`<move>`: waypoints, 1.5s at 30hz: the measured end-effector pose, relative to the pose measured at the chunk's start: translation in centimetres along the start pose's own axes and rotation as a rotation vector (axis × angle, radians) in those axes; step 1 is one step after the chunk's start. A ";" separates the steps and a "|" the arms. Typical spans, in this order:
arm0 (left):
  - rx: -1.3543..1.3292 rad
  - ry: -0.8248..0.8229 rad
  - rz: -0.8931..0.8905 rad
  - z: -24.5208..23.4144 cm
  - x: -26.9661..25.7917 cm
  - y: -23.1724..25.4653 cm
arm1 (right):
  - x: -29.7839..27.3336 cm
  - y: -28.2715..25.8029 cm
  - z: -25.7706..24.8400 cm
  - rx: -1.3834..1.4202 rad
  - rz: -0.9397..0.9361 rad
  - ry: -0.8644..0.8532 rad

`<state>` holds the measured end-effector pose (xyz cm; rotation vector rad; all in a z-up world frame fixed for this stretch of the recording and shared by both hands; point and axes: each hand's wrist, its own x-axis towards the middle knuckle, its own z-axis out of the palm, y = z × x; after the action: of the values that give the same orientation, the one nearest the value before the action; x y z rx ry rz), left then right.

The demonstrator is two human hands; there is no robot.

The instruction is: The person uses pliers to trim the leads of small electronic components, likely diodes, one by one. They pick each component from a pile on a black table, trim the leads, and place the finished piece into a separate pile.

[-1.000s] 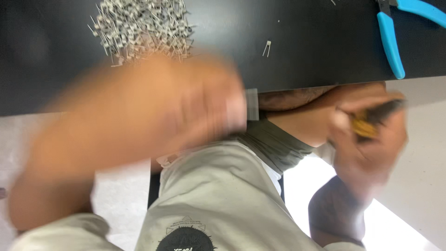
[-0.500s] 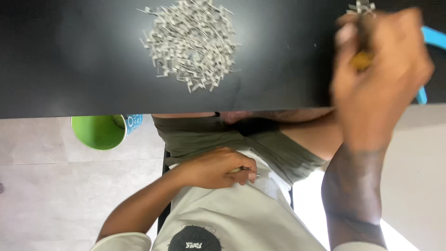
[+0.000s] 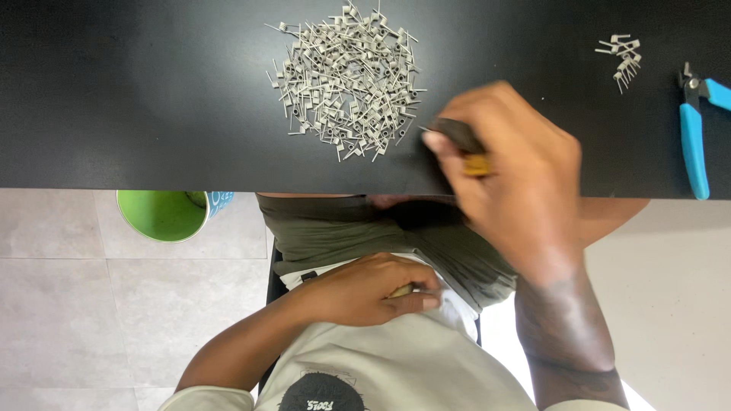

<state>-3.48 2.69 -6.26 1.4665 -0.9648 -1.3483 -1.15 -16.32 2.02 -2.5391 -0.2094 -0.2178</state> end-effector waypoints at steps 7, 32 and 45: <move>-0.057 0.568 0.244 -1.7 -2.2 4.0 | -3.6 -0.5 -1.4 0.265 0.128 0.067; -0.074 0.798 0.068 -0.3 -3.6 4.5 | -12.4 -1.0 2.7 0.765 0.302 0.097; -0.071 0.844 0.137 0.6 -4.3 2.7 | -14.1 -2.2 6.8 0.430 0.355 -0.198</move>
<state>-4.48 5.88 -2.38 1.6548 -0.4408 -0.5437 -14.59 -12.16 -5.27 -2.1201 0.1114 0.1992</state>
